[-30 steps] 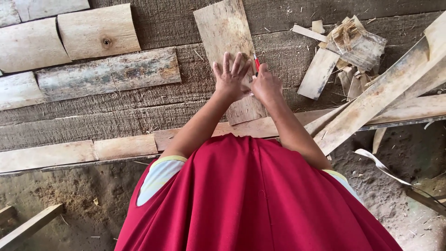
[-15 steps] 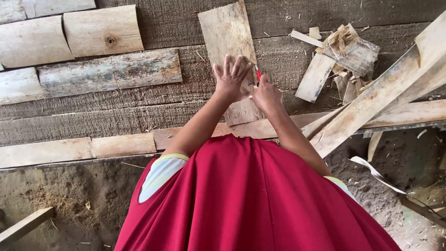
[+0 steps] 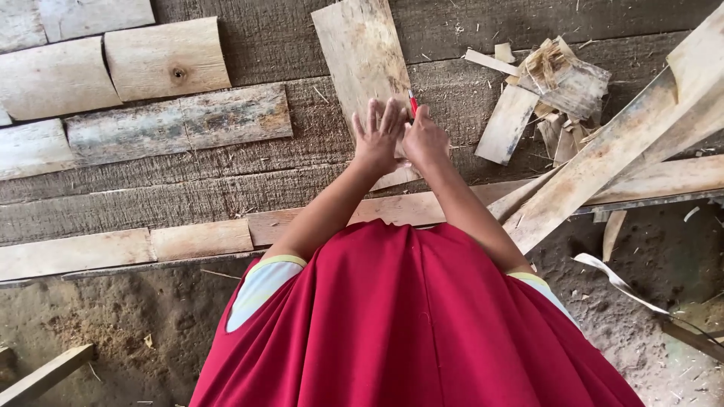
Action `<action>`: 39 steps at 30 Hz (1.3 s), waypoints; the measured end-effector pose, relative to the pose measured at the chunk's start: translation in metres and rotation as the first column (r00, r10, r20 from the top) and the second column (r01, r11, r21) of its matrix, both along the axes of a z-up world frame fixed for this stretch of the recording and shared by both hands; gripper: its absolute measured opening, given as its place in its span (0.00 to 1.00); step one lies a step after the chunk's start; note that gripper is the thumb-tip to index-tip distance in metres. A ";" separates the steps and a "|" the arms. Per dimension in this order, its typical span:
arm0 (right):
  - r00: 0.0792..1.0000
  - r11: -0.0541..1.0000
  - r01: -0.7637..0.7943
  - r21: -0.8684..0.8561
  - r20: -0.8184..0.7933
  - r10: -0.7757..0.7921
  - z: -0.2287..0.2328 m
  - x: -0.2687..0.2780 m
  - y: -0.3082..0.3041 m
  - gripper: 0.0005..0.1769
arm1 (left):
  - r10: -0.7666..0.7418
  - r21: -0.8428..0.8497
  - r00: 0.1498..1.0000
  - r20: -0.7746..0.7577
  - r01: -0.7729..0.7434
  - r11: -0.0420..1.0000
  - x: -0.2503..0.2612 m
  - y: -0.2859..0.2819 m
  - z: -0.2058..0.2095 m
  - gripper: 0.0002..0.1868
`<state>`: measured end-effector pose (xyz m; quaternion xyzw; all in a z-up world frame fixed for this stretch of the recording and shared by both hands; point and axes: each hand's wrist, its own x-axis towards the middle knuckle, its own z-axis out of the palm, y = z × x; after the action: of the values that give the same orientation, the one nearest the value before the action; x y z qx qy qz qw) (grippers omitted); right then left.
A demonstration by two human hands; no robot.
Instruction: Cutting thin wooden planks by scoring them with a utility knife and snapping them, then arranging the pieces on a wooden floor.
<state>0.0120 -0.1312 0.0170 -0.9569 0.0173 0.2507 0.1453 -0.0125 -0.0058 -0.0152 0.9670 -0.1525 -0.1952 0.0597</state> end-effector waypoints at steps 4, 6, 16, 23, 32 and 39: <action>1.000 0.999 -0.014 0.033 0.026 0.013 0.002 0.000 -0.003 0.23 | -0.007 0.061 0.997 -0.073 0.011 0.998 0.004 -0.005 0.006 0.63; 0.999 0.999 -0.037 -0.015 -0.009 0.037 -0.006 0.002 -0.008 0.23 | -0.019 0.098 0.994 -0.103 0.029 0.995 0.008 -0.005 0.011 0.62; 1.000 0.999 -0.016 0.043 -0.023 0.017 -0.008 -0.019 -0.018 0.19 | -0.012 0.083 0.995 -0.102 0.021 0.996 0.010 -0.006 0.018 0.60; 0.994 0.999 -0.049 -0.017 -0.098 0.047 -0.010 -0.026 -0.022 0.25 | -0.013 0.117 0.999 -0.052 0.019 0.993 0.011 -0.011 0.017 0.61; 0.989 0.999 -0.019 -0.025 -0.144 0.015 -0.015 -0.051 -0.036 0.20 | 0.003 0.141 0.996 -0.089 0.010 0.990 0.016 -0.019 0.022 0.61; 0.986 1.000 0.012 0.017 -0.165 -0.009 0.003 -0.058 -0.037 0.20 | 0.035 0.146 0.991 -0.126 -0.017 0.989 0.018 -0.024 0.028 0.63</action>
<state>-0.0463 -0.1678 0.0201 -0.9314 0.0322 0.3284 0.1535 0.0059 -0.0298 0.0133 0.9561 -0.1212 -0.2667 0.0019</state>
